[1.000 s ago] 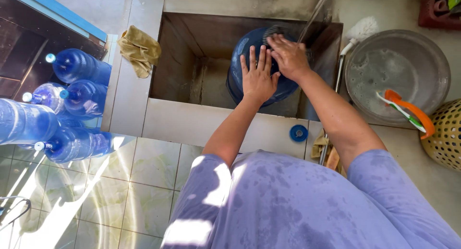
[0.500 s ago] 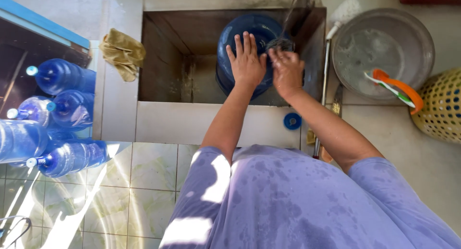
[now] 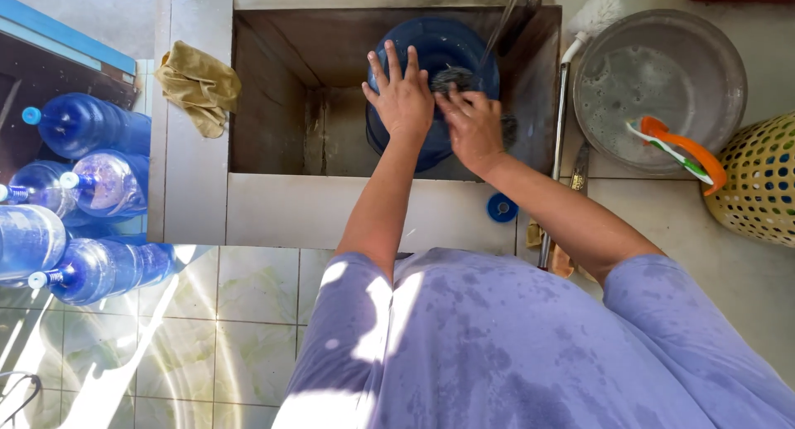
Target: Washing a large blue water bottle in a sink.
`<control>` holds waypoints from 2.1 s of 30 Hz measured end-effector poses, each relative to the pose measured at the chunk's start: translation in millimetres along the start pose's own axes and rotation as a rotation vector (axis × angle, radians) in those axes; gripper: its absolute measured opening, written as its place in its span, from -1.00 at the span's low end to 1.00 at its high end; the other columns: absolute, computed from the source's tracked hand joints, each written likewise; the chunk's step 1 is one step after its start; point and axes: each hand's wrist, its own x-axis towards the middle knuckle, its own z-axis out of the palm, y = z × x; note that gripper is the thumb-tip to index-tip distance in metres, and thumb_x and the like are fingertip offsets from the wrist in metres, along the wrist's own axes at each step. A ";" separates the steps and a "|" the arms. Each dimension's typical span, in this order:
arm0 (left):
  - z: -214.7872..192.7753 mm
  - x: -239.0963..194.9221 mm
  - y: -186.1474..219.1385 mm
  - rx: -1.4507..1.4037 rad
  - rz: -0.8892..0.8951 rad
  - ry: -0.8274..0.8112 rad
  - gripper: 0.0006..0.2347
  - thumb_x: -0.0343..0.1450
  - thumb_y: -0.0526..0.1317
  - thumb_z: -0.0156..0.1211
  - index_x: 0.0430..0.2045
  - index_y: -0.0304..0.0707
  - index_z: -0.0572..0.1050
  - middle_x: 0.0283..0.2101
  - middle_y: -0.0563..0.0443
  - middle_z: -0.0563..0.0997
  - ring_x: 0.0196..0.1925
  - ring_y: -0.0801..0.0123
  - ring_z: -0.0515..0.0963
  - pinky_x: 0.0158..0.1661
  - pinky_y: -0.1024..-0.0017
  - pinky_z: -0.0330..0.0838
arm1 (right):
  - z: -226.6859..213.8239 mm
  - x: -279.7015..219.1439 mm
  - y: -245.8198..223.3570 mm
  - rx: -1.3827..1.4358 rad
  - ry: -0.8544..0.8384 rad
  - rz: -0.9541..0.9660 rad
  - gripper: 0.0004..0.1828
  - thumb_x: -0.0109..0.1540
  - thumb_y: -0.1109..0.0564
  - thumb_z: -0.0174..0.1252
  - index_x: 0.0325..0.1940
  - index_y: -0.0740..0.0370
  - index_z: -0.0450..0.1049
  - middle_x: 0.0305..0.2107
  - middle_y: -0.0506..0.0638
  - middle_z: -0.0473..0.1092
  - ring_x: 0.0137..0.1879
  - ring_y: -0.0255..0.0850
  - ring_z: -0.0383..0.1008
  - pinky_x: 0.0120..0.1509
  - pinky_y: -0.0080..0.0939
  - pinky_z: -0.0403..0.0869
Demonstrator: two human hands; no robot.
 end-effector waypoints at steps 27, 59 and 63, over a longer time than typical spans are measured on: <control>9.7 -29.5 -5.4 -0.367 0.107 0.216 -0.56 0.58 -0.12 0.02 0.42 -0.01 0.23 0.54 0.09 0.18 0.52 -0.13 0.28 0.51 0.05 0.08 | 29.8 86.7 22.8 0.145 -0.156 -0.014 -0.44 0.41 0.06 -0.02 0.53 0.07 0.24 0.41 0.23 0.22 0.52 0.17 0.13 0.48 0.29 0.10; 19.0 -5.9 -29.0 -0.362 -0.009 0.158 -0.57 0.56 -0.16 0.11 0.39 0.14 0.32 0.52 0.25 0.23 0.53 0.03 0.21 0.44 0.06 0.15 | 57.7 72.6 86.9 0.015 -0.159 0.407 -0.45 0.49 0.03 -0.08 0.58 0.05 0.16 0.37 0.19 0.22 0.40 0.19 0.18 0.31 0.36 0.22; -25.0 -2.1 -19.9 -0.160 0.057 0.068 -0.60 0.51 -0.19 0.12 0.30 0.11 0.39 0.46 0.14 0.27 0.50 0.05 0.19 0.38 -0.10 -0.01 | 25.0 33.7 62.5 -0.024 -0.096 0.477 -0.47 0.42 0.08 0.03 0.48 0.21 0.27 0.17 0.23 0.32 0.17 0.23 0.27 0.11 0.32 0.31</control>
